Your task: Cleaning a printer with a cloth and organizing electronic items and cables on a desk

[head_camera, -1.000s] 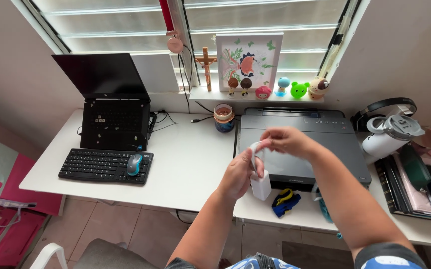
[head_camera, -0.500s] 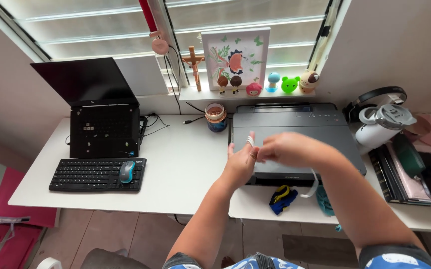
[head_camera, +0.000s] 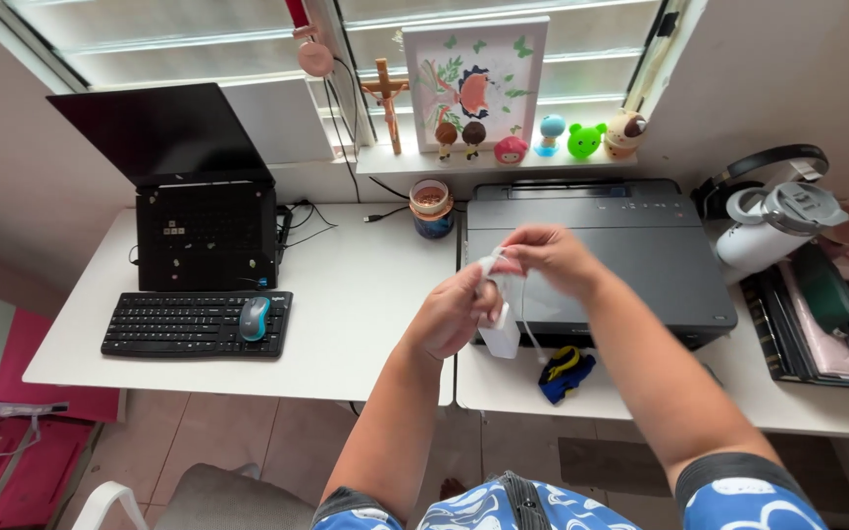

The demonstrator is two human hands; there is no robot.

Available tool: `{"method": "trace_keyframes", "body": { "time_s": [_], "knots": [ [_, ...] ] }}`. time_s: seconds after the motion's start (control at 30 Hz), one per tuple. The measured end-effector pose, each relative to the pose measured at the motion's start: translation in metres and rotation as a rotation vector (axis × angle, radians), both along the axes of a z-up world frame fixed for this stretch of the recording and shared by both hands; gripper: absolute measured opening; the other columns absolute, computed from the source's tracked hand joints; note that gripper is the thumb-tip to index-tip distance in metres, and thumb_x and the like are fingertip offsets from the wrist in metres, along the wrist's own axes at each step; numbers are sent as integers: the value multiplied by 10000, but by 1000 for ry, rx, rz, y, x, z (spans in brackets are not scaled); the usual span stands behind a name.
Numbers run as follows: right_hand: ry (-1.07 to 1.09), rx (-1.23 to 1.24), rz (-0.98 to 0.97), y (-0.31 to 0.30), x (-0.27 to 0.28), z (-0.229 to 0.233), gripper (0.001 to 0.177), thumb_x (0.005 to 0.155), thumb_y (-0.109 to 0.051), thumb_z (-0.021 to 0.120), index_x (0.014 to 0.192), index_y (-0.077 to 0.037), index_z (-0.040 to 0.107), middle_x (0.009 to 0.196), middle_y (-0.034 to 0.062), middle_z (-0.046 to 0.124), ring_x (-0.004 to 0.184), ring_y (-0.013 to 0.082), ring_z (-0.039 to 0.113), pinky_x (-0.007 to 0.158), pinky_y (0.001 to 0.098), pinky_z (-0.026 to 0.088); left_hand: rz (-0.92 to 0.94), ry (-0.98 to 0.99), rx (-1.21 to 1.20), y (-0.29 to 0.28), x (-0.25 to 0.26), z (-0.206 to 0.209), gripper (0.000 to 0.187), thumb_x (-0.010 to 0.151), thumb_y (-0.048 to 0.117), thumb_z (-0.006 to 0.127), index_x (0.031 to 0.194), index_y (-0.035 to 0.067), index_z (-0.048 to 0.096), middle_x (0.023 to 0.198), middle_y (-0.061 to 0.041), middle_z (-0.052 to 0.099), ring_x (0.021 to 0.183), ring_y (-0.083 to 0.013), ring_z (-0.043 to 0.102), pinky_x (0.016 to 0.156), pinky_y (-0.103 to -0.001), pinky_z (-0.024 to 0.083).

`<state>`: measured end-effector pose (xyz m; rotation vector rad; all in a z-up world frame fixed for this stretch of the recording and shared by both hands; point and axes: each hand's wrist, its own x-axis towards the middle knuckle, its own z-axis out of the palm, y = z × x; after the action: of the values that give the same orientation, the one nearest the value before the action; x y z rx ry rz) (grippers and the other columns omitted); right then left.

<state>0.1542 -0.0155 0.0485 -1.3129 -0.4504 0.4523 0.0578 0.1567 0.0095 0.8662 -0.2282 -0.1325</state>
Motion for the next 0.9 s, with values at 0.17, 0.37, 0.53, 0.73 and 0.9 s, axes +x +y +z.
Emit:
{"method": "trace_keyframes", "body": {
  "time_s": [0.17, 0.37, 0.53, 0.73, 0.9],
  "knots": [
    [-255, -452, 248, 12, -29, -30, 193, 944, -92, 603, 1067, -79, 751, 678, 77, 685, 569, 178, 650, 604, 318, 528, 342, -38, 484, 18, -19, 43, 530, 1111, 300, 368, 1586, 69, 333, 848, -46, 633, 917, -214, 645, 819, -314, 509],
    [-986, -961, 593, 31, -57, -17, 119, 995, -183, 585, 1028, -68, 576, 987, 137, 677, 869, 390, 699, 717, 472, 580, 398, 11, 1547, 24, -35, 49, 708, 1035, 675, 183, 1321, 93, 468, 1237, -176, 683, 1286, -328, 583, 1136, -746, -116],
    [-1190, -721, 488, 53, -40, 18, 47, 946, -113, 614, 991, -128, 620, 971, 63, 674, 897, 354, 698, 740, 448, 588, 165, 26, 1485, 58, -32, -2, 777, 996, 671, -65, 1152, 150, 490, 1038, -62, 746, 1194, -286, 659, 1176, -726, -66],
    [-918, -460, 198, 79, 8, -24, 115, 840, -261, 839, 922, -230, 764, 807, -71, 641, 696, 109, 626, 692, 276, 556, 72, 44, 967, 62, -57, 16, 786, 1087, 676, 138, 853, 139, 662, 752, -53, 647, 848, -243, 599, 882, -416, 470],
    [-5, -198, 165, 94, -2, -50, 209, 941, -106, 719, 1106, 11, 770, 711, 87, 703, 544, 119, 559, 512, 264, 471, 167, 39, 516, 74, -54, -10, 554, 1145, 478, 305, 1000, 108, 691, 729, -34, 615, 812, -167, 614, 700, -255, 437]
  ]
}}
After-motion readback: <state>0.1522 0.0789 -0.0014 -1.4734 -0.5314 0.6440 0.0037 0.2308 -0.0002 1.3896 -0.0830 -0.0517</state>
